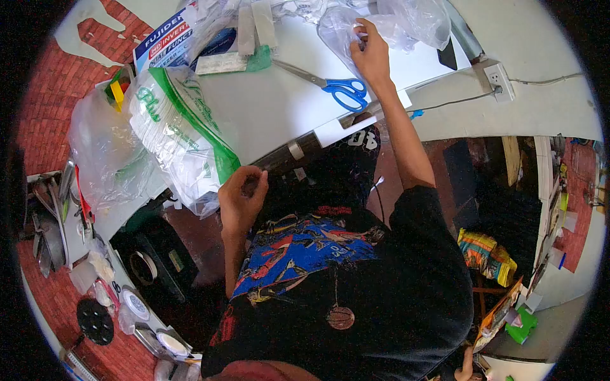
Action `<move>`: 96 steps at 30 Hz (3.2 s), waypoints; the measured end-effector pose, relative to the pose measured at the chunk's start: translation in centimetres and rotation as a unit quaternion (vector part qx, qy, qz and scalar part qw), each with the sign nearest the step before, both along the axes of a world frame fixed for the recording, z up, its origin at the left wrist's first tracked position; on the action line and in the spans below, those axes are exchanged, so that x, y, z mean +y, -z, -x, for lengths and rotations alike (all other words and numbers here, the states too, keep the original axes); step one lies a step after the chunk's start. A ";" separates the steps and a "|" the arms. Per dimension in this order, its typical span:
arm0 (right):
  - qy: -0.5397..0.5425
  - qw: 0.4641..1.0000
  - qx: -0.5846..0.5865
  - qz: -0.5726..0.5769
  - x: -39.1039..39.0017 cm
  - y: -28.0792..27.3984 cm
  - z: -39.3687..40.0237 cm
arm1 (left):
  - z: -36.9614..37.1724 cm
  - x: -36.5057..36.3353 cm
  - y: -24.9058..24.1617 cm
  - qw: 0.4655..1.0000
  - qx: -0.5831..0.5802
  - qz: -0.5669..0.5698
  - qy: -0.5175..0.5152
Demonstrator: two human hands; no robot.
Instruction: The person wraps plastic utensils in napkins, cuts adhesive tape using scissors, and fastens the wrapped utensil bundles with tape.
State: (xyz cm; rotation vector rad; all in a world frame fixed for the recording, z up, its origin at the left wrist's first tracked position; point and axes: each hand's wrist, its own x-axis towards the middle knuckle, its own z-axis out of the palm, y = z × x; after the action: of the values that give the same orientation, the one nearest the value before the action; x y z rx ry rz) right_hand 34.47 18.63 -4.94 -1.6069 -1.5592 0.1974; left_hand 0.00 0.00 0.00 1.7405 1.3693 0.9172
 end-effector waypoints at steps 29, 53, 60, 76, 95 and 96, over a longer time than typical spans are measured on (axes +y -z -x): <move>-0.062 0.992 -0.108 0.020 1.0 -0.9 0.5 | -0.2 -0.2 0.7 0.999 -0.040 0.004 0.016; -0.019 0.991 -0.125 0.042 0.4 -3.7 0.4 | -0.5 0.0 0.2 0.999 -0.033 0.025 0.015; 0.004 0.989 -0.139 0.060 -3.2 -7.6 -3.0 | -1.5 1.1 -0.8 0.999 -0.015 0.032 0.010; -0.179 0.900 0.216 0.334 -12.5 -8.0 -3.1 | -2.8 4.1 -1.3 0.999 -0.023 -0.010 0.040; -0.293 0.860 0.389 0.153 -13.5 -8.0 10.8 | -2.8 4.8 -1.5 0.991 0.073 -0.057 0.097; -0.290 0.868 0.376 0.144 -13.5 -7.7 11.1 | -2.8 4.8 -1.5 0.991 0.073 -0.057 0.097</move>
State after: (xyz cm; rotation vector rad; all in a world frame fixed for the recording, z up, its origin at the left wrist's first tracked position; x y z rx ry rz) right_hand 23.36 5.12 2.78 -0.9955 -1.3483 1.2776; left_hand 2.83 4.81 1.52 2.0233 1.2306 0.7870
